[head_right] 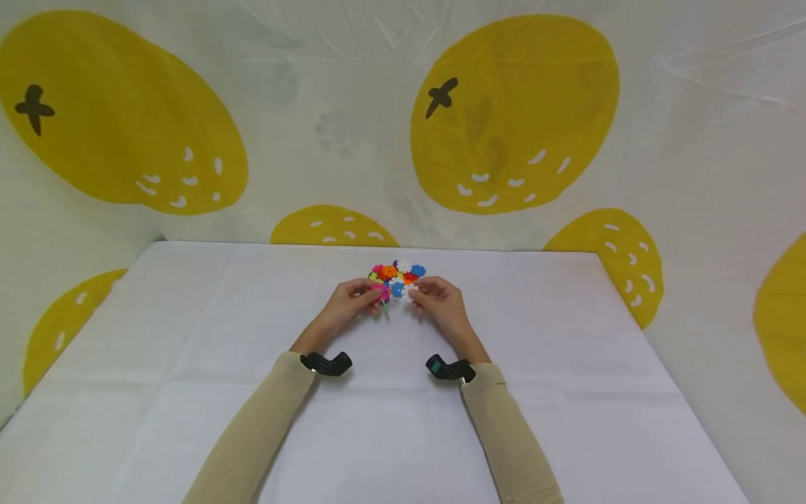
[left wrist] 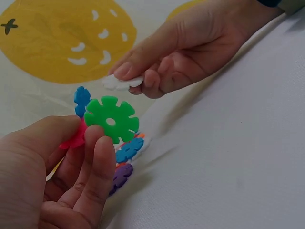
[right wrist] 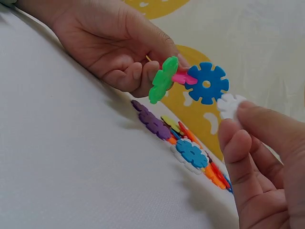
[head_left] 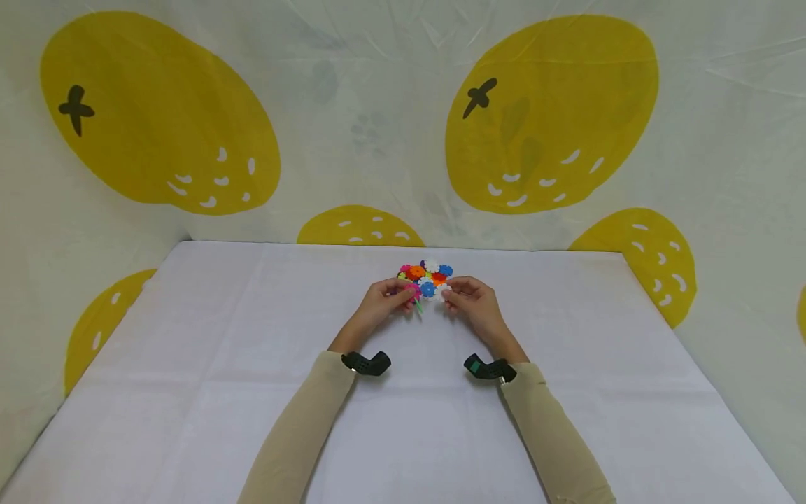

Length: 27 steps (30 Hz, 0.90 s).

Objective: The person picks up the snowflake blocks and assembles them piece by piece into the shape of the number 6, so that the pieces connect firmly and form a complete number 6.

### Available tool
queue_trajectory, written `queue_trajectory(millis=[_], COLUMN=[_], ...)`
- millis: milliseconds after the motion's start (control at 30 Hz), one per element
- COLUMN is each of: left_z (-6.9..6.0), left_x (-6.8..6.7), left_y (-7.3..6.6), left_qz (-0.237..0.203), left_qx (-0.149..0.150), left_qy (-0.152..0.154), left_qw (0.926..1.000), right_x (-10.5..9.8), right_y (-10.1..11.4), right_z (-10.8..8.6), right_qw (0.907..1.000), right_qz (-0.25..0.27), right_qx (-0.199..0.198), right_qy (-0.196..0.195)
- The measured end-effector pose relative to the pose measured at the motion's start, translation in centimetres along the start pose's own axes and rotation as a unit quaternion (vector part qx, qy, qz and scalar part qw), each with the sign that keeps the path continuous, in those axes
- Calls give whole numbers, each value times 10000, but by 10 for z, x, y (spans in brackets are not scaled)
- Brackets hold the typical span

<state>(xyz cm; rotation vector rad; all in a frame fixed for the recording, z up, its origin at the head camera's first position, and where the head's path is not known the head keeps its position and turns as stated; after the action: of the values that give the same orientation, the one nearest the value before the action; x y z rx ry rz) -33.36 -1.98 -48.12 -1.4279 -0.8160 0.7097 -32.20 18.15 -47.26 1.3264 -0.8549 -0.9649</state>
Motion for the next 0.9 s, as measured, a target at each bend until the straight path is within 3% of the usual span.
queue_trajectory(millis=[367,900], left_z=[-1,0], left_x=[5,7], left_y=[0,1], left_qz=[206,466], left_qx=[-114,-220], left_qy=[279,584], left_qw=[9993,9970], right_x=[-2,1], right_y=[-1,-1], right_z=[-2,-1], right_qw=[9974,9990], right_qz=[493,325], right_qx=[348,276], right_qy=[-404,-144])
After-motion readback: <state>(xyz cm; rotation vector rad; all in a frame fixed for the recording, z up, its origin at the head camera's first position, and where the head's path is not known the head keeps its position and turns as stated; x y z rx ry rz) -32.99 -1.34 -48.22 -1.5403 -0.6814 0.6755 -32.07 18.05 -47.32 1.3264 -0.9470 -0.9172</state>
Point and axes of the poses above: each hand's wrist, its own z-axis towards the middle knuckle, its own x-axis out of the palm, y = z × x, the point moved 6 cm from there along z, towards the middle knuckle, and after that the axes turned 15 degrees about y, right-handed, at the moved point
